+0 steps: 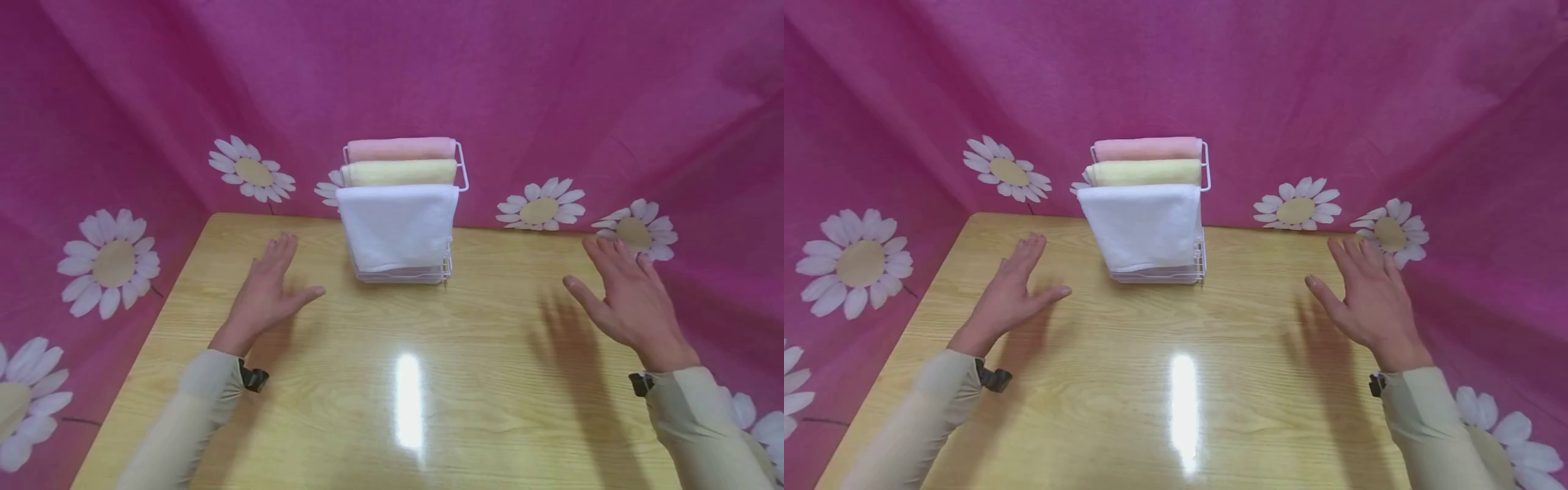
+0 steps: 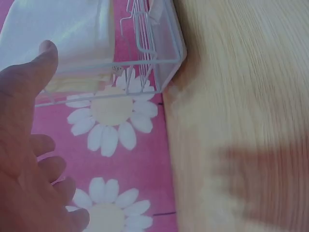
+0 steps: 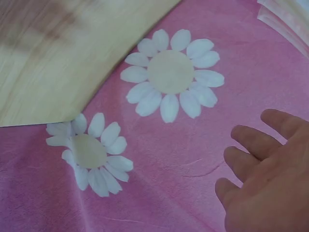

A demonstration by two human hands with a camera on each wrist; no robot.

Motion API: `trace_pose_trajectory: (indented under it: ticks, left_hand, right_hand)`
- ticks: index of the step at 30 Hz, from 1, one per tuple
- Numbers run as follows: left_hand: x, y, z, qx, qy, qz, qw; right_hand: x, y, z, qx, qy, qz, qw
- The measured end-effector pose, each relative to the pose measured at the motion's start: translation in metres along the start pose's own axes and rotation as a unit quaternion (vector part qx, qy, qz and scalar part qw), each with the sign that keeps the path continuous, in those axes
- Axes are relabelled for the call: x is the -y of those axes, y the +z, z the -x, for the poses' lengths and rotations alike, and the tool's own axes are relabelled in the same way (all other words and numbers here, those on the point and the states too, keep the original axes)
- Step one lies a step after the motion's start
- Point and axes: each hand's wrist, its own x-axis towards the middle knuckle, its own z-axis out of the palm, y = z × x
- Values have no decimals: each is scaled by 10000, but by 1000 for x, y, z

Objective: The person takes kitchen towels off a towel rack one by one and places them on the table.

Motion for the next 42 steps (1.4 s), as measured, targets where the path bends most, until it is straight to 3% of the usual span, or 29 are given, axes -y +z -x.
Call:
trace_pose_trajectory:
  ticks: [5,11,21,29,36,42]
  left_hand:
    - [-1,13,-6,77,-147,840,9963]
    - [-3,32,-15,149,-423,1706,9843]
    - [-11,65,-32,-530,-410,2713,9601]
    - [-15,88,-48,-615,-675,3339,9382]
    - [-18,102,-56,-872,-536,3782,9201]
    - [-22,112,-62,-958,-547,3596,9266]
  right_hand:
    - [6,0,-3,-260,-251,-153,9992]
    - [18,3,-11,-586,-547,-265,9964]
    - [41,6,-23,-599,-520,-472,9957]
    - [56,5,-30,-883,-686,-671,9915]
    - [72,8,-41,-965,-807,-952,9875]
    - [87,9,-51,-1182,-1030,-1069,9818]
